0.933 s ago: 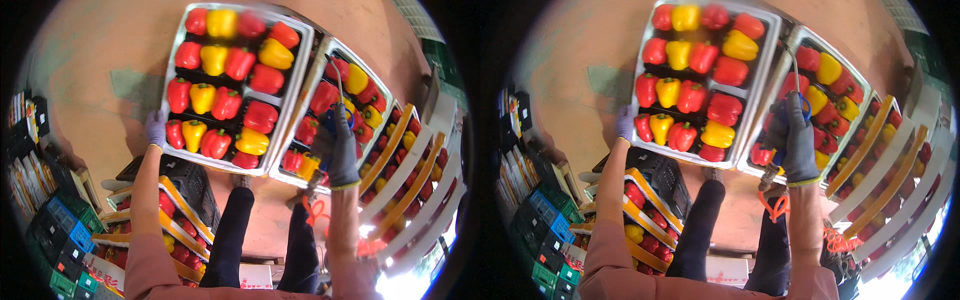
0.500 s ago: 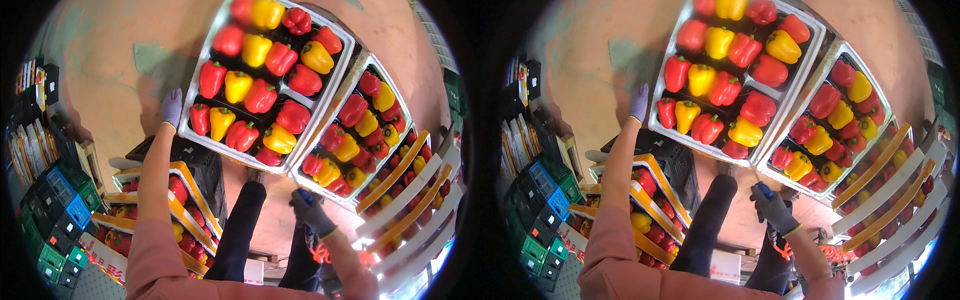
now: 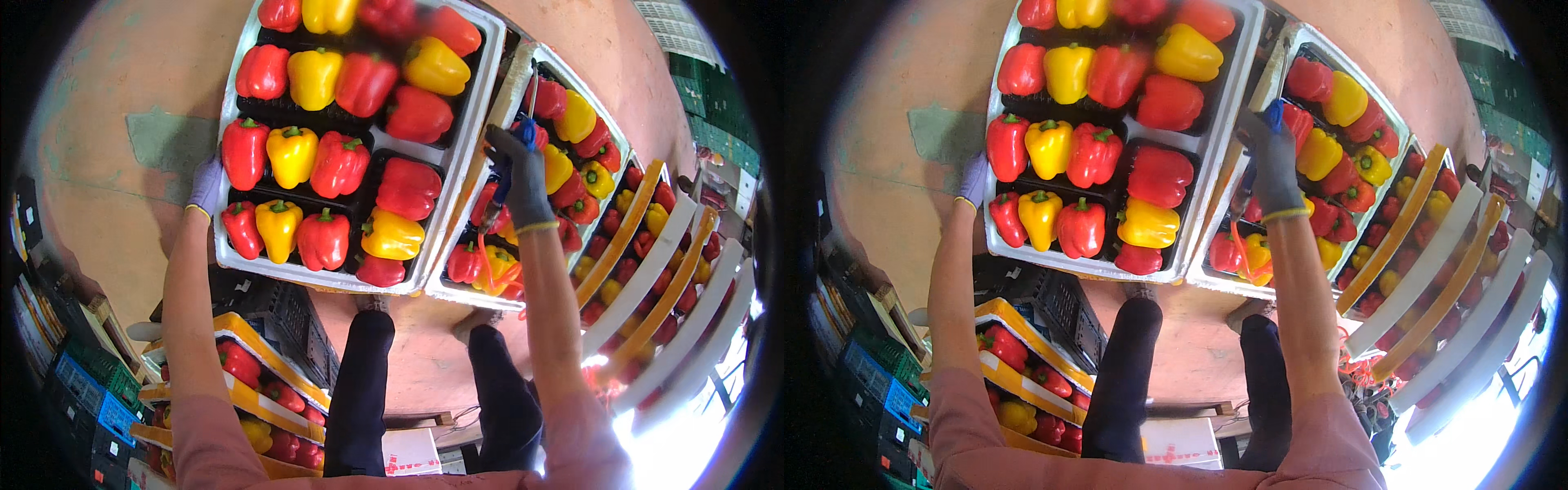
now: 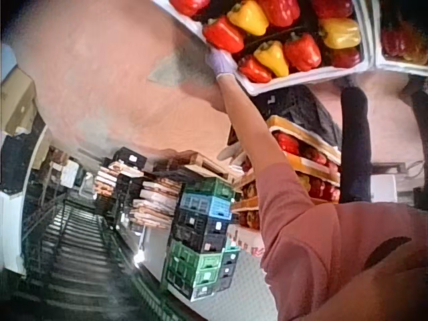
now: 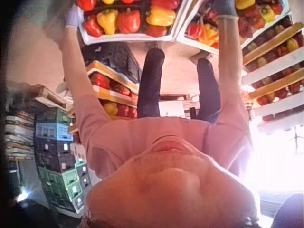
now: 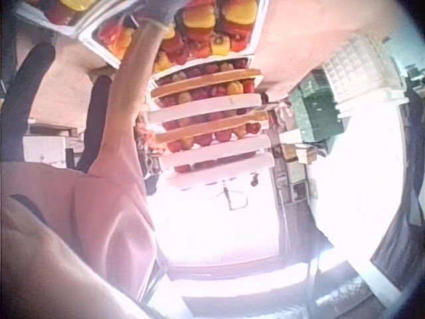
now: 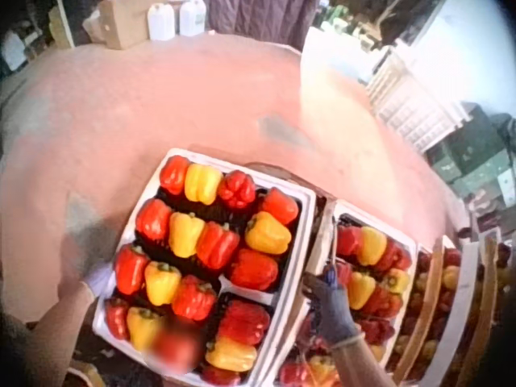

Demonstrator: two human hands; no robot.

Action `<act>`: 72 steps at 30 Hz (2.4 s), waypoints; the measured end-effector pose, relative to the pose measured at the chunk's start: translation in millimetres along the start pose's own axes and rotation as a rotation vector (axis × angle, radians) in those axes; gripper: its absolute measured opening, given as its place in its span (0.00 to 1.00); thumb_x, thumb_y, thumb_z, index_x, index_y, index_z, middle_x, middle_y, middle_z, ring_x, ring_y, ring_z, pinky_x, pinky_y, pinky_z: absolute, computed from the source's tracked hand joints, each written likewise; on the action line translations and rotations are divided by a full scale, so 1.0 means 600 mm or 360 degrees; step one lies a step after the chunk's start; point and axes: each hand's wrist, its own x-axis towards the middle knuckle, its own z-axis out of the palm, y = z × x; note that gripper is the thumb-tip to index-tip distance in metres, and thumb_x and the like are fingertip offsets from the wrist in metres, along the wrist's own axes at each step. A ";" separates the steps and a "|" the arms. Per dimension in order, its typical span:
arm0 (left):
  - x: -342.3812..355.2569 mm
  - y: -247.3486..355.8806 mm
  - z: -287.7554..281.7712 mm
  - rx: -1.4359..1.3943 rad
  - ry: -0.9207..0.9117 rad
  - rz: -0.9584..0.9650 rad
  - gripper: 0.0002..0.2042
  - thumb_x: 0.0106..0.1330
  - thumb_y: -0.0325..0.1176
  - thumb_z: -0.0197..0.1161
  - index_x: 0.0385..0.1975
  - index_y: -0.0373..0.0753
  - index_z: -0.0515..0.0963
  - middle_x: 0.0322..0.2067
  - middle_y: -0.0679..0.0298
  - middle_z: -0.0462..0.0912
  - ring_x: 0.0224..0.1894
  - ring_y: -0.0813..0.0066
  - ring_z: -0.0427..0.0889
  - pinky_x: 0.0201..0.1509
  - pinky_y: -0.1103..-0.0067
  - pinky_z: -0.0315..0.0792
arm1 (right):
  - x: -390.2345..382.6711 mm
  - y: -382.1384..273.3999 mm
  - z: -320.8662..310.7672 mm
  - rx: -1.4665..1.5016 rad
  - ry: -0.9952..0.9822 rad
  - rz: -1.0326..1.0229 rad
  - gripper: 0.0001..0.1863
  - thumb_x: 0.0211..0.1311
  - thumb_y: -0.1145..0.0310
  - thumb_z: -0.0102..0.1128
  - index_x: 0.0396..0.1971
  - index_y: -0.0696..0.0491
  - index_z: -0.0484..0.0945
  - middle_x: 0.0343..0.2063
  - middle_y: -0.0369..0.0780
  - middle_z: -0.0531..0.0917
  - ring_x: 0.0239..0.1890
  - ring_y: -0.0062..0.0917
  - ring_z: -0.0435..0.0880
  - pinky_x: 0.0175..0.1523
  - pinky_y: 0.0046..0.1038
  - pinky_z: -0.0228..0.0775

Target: The person arranges red and yellow bell peppers in white trays using a handheld air gun to adjust their positions. The person repeatedly picks up and places peppers to align them neatly within the trays.

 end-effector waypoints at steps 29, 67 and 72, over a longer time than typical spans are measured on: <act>-0.001 -0.111 0.016 0.0247 0.0172 0.0443 0.22 0.68 0.51 0.56 0.48 0.38 0.79 0.34 0.47 0.86 0.39 0.46 0.85 0.42 0.60 0.77 | 0.082 0.086 0.005 0.0317 -0.0402 0.0517 0.15 0.59 0.60 0.67 0.42 0.51 0.79 0.31 0.36 0.83 0.30 0.22 0.84 0.35 0.25 0.77; -0.394 0.675 0.492 0.0147 0.0160 0.0190 0.30 0.73 0.55 0.52 0.40 0.26 0.82 0.35 0.37 0.83 0.41 0.42 0.84 0.44 0.60 0.73 | -0.060 0.003 -0.801 -0.0176 0.0408 0.0275 0.18 0.62 0.49 0.66 0.38 0.48 0.78 0.25 0.28 0.76 0.27 0.16 0.75 0.34 0.19 0.66; -0.385 0.659 0.492 0.0024 0.0068 0.0176 0.29 0.73 0.54 0.51 0.45 0.27 0.80 0.40 0.35 0.81 0.45 0.38 0.81 0.46 0.59 0.73 | -0.166 -0.029 -0.741 -0.0320 0.0833 0.0089 0.24 0.70 0.47 0.57 0.42 0.56 0.80 0.28 0.32 0.82 0.30 0.17 0.80 0.37 0.20 0.71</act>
